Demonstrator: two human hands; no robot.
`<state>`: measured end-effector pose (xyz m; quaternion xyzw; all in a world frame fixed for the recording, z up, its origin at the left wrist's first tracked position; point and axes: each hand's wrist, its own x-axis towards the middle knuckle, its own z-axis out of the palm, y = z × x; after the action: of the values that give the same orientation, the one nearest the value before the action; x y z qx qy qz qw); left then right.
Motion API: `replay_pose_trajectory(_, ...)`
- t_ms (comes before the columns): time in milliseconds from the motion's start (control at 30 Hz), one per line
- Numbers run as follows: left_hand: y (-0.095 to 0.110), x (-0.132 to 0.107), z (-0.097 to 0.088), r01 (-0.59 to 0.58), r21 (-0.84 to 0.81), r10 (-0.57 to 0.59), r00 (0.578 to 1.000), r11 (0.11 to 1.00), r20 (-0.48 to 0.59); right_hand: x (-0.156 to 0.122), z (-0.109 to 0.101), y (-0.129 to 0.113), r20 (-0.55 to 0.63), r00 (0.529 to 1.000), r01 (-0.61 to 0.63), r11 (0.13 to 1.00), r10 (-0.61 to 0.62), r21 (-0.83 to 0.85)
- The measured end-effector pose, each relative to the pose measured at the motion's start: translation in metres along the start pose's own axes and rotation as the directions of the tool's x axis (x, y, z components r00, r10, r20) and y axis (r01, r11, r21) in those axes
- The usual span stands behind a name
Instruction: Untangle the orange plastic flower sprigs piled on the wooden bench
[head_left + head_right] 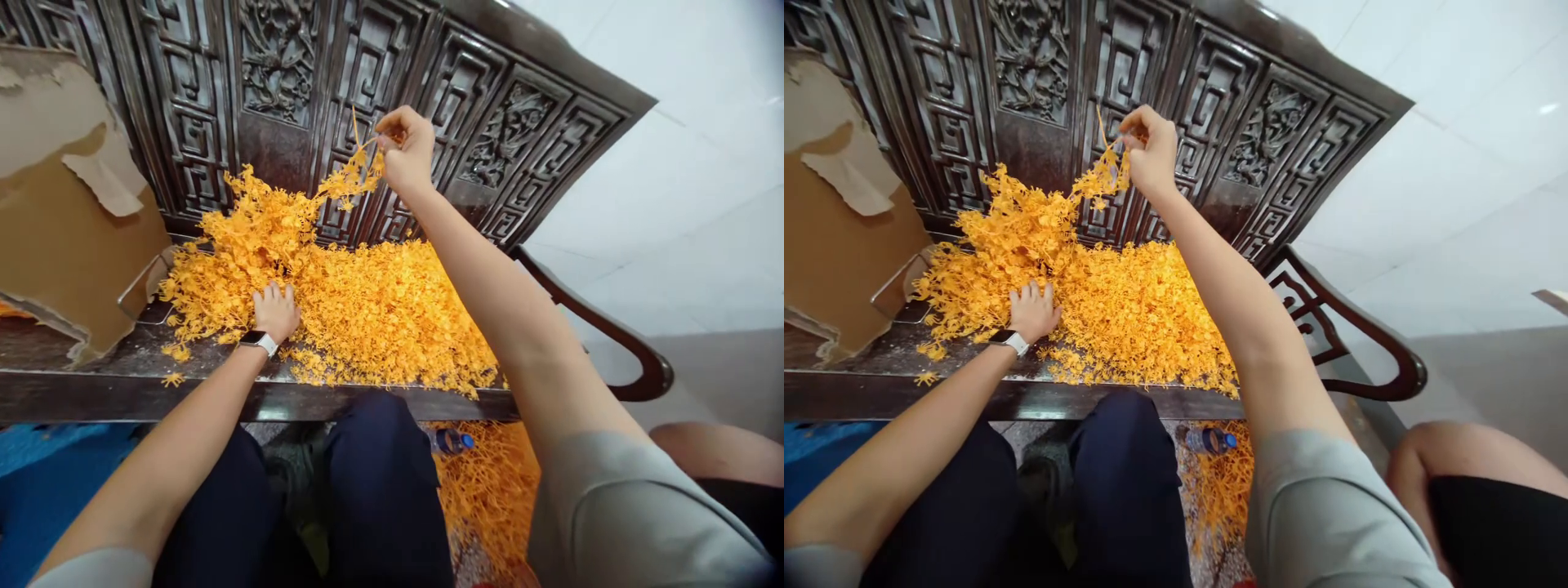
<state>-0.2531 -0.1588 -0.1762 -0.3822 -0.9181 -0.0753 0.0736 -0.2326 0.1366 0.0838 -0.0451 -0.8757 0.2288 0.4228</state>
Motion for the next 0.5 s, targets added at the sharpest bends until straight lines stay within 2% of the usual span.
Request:
replay_pose_trajectory(67, 0.000, 0.000, -0.010, -0.037, -0.060, 0.032, 0.996, 0.998, -0.087, -0.004, -0.014, -0.010, -0.153, 0.988, 0.020, 0.999, -0.014, 0.038)
replay_pose_trajectory(100, 0.001, 0.002, -0.019, -0.071, -0.098, 0.056, 0.986, 0.993, -0.157, -0.010, -0.020, -0.017, -0.163, 0.986, 0.025, 0.998, -0.016, 0.051)
replay_pose_trajectory(200, 0.010, 0.021, -0.050, -0.232, -0.200, 0.143, 0.914, 0.952, -0.381, -0.042, -0.030, -0.048, 0.003, 0.999, 0.047, 0.997, -0.047, 0.059)
replay_pose_trajectory(300, 0.017, 0.064, -0.072, -0.350, -0.268, 0.178, 0.845, 0.898, -0.505, -0.089, -0.034, -0.081, 0.205, 0.976, 0.070, 0.996, -0.080, 0.053)
replay_pose_trajectory(333, 0.016, 0.082, -0.074, -0.350, -0.296, 0.164, 0.845, 0.889, -0.509, -0.105, -0.036, -0.088, 0.242, 0.967, 0.068, 0.997, -0.078, 0.049)
replay_pose_trajectory(400, 0.008, 0.114, -0.067, -0.301, -0.358, 0.129, 0.893, 0.884, -0.432, -0.132, -0.045, -0.094, 0.257, 0.965, 0.047, 0.998, -0.055, 0.036)
replay_pose_trajectory(467, -0.009, 0.133, -0.052, -0.272, -0.452, 0.122, 0.935, 0.850, -0.333, -0.150, -0.065, -0.088, 0.212, 0.977, -0.003, 1.000, -0.001, 0.015)
replay_pose_trajectory(500, -0.020, 0.136, -0.044, -0.243, -0.506, 0.076, 0.942, 0.828, -0.328, -0.157, -0.078, -0.080, 0.170, 0.985, -0.042, 0.999, 0.041, 0.002)
